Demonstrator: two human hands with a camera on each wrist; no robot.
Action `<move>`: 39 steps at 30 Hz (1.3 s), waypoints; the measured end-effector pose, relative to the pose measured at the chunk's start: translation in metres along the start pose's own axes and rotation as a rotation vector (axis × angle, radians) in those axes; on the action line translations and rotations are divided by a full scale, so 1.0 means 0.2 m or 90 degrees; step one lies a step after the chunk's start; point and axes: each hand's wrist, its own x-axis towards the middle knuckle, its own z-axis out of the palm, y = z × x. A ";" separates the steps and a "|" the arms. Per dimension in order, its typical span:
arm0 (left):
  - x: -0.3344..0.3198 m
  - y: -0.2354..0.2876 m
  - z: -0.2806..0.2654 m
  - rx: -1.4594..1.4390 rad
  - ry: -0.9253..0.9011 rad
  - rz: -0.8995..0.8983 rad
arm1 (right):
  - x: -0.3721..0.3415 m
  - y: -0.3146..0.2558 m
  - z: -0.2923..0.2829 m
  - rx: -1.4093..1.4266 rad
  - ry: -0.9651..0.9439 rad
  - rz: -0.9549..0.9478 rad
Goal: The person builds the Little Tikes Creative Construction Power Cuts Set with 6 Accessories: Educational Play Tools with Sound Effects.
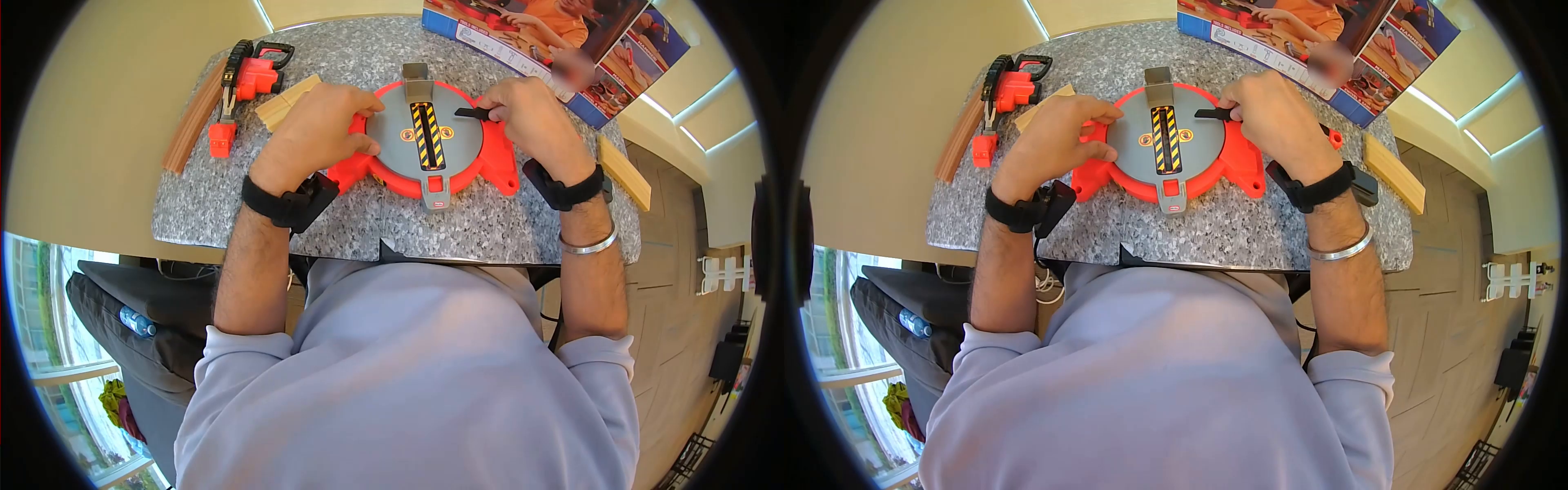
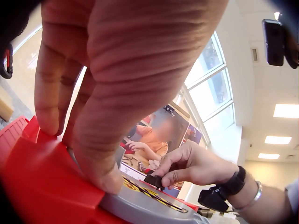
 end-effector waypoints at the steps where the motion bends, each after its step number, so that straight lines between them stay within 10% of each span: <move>1: 0.00 0.00 0.00 0.003 -0.002 0.000 | 0.00 -0.01 0.00 -0.002 0.003 0.010; 16: -0.01 0.02 -0.01 -0.005 -0.009 -0.015 | 0.01 -0.03 0.12 -0.234 0.085 -0.036; 39: -0.12 -0.48 -0.07 -0.004 -0.015 -0.204 | -0.09 -0.13 0.01 -0.024 0.043 0.033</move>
